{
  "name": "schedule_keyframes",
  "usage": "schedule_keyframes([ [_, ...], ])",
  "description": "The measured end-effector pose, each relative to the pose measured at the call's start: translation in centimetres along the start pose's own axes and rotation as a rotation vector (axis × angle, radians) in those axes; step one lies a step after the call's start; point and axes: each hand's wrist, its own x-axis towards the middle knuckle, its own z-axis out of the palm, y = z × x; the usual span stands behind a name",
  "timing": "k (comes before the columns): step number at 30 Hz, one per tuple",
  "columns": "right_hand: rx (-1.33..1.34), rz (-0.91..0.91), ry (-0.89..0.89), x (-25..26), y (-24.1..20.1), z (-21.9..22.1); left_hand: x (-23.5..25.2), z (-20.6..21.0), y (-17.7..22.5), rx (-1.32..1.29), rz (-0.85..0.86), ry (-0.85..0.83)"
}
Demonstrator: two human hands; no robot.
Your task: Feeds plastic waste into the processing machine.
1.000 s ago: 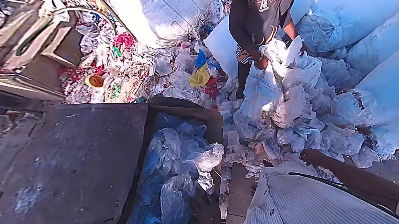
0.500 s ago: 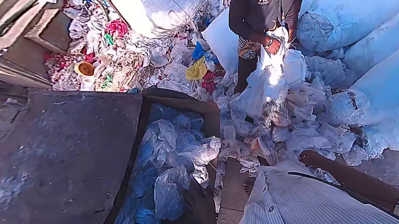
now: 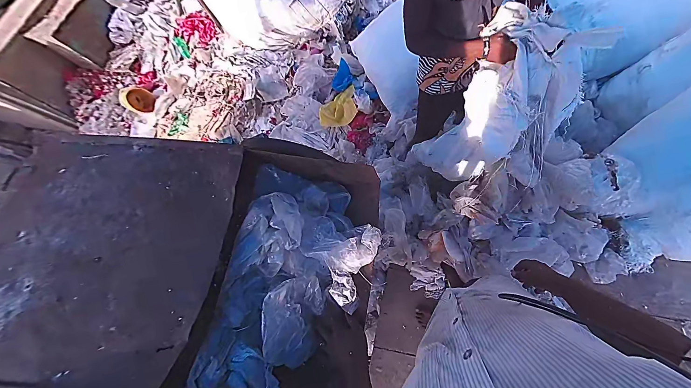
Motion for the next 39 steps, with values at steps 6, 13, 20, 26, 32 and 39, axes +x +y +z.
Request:
schedule_keyframes([
  [6,0.092,-0.012,0.010,-0.5,0.5,-0.1,1.2,2.5,-1.4,-0.009,0.031,0.160],
  [13,0.067,0.001,0.011,-0.4,0.8,-0.6,1.2,2.5,-1.3,0.004,0.021,0.144],
  [20,-0.063,-0.047,0.050,-2.3,-0.2,-0.3,0.7,1.2,-0.5,-0.059,-0.052,0.082],
  [26,-0.096,0.088,0.035,-8.9,-4.3,0.1,0.9,2.8,-1.4,-0.137,-0.005,0.161],
  [32,-0.041,0.006,0.040,-4.2,0.0,-0.3,1.0,2.6,-1.6,-0.097,-0.028,0.113],
  [39,0.076,0.045,0.095,-5.0,-2.2,0.9,0.9,2.7,-1.9,-0.133,-0.011,0.116],
])
